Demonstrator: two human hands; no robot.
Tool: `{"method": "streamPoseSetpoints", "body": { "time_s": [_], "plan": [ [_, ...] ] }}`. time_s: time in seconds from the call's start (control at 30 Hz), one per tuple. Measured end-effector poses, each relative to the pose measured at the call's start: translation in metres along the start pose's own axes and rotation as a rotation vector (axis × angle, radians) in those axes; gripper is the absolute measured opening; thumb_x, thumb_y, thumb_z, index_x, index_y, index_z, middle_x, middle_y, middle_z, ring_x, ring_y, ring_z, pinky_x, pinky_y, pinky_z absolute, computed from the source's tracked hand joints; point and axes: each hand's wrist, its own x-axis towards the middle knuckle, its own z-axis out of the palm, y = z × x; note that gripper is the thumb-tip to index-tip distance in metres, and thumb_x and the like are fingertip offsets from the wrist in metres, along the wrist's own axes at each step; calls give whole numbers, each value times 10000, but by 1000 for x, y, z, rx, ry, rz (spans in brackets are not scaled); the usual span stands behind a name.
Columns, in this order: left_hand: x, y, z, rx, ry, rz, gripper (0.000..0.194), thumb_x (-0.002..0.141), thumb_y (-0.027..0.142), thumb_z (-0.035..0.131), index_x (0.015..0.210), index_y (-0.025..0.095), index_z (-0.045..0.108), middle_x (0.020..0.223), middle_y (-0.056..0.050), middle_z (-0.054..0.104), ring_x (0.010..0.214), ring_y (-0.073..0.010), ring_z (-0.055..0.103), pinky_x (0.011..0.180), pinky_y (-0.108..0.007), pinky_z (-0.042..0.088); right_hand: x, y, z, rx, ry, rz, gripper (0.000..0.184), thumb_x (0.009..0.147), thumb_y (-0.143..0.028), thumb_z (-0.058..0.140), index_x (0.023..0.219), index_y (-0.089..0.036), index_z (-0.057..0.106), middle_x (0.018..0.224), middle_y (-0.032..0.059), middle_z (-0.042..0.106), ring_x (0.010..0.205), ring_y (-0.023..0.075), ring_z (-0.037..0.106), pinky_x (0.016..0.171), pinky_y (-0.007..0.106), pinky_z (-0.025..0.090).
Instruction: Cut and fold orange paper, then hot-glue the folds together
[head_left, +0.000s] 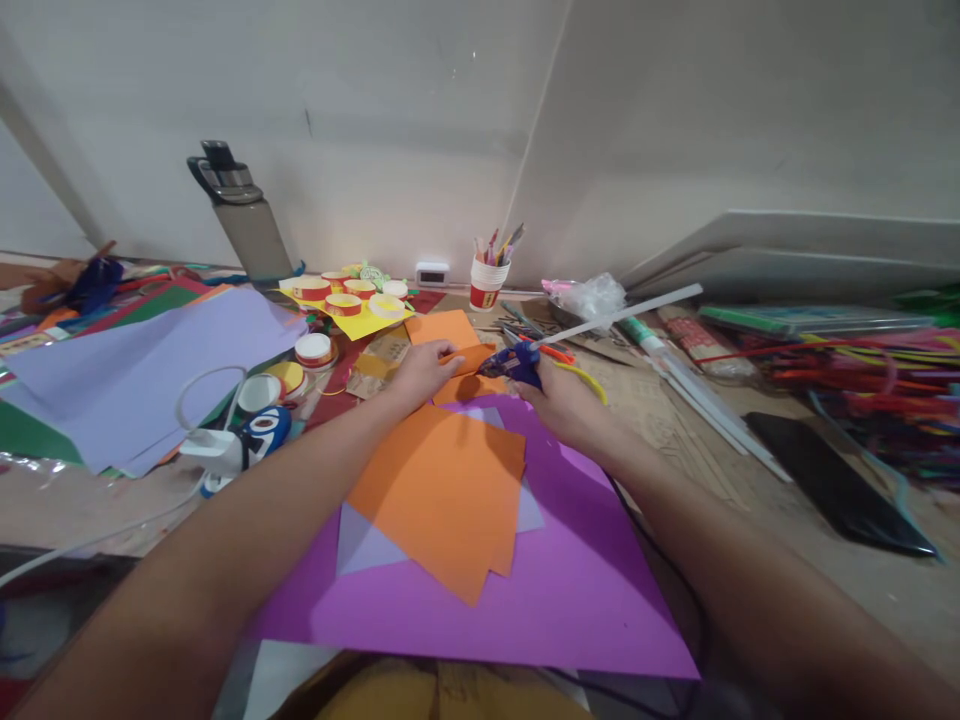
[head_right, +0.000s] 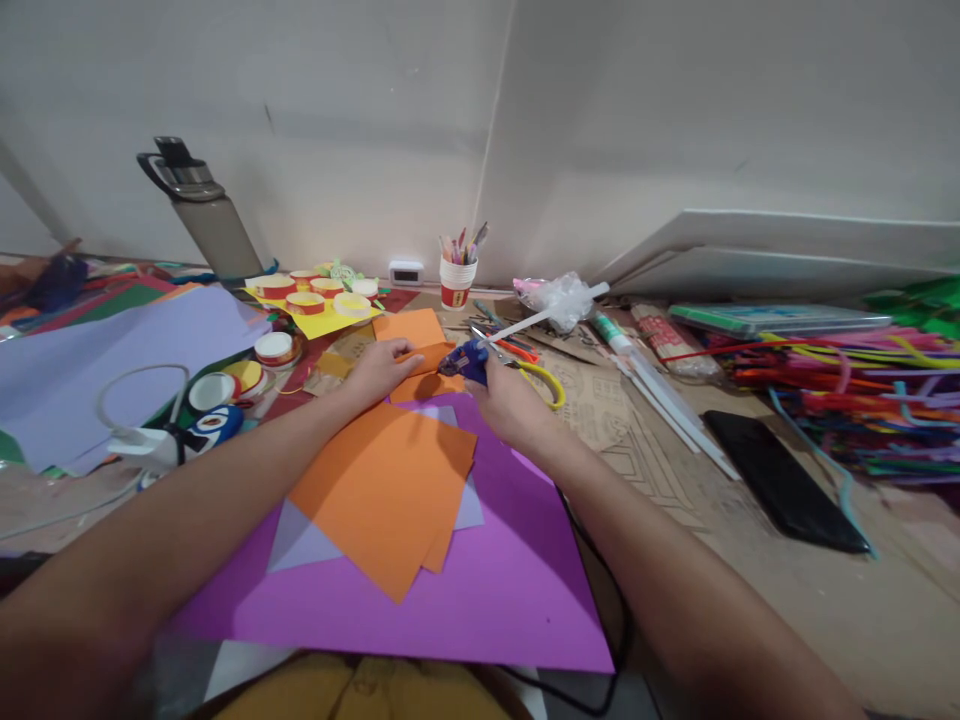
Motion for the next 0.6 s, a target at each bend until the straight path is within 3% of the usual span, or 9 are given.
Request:
{"method": "streamPoseSetpoints", "body": {
  "time_s": [0.13,0.33,0.6],
  "plan": [
    [-2,3,-5,-29,-42,29,188,819,280,546,859,161,686,907,-43,724,827,-179,622,752,-276,439,-3,1,-3,-22,18,19,319,959,-326,482,1204,-139,564,1105,171,700,1005,294,661,775,320,459],
    [-2,4,-15,88,-41,2,168,778,264,591,852,152,690,845,-52,708,781,-191,610,685,-280,442,-5,-2,-2,1,7,11,307,950,-320,500,1205,-161,562,1113,154,702,1008,293,666,764,315,463],
    [-3,3,-16,80,-3,-53,179,800,286,642,897,169,737,989,-75,751,917,-227,660,827,-311,478,-4,-2,0,-14,16,-5,303,945,-335,491,1184,-169,574,1088,144,712,994,292,671,747,305,468]
  ]
}}
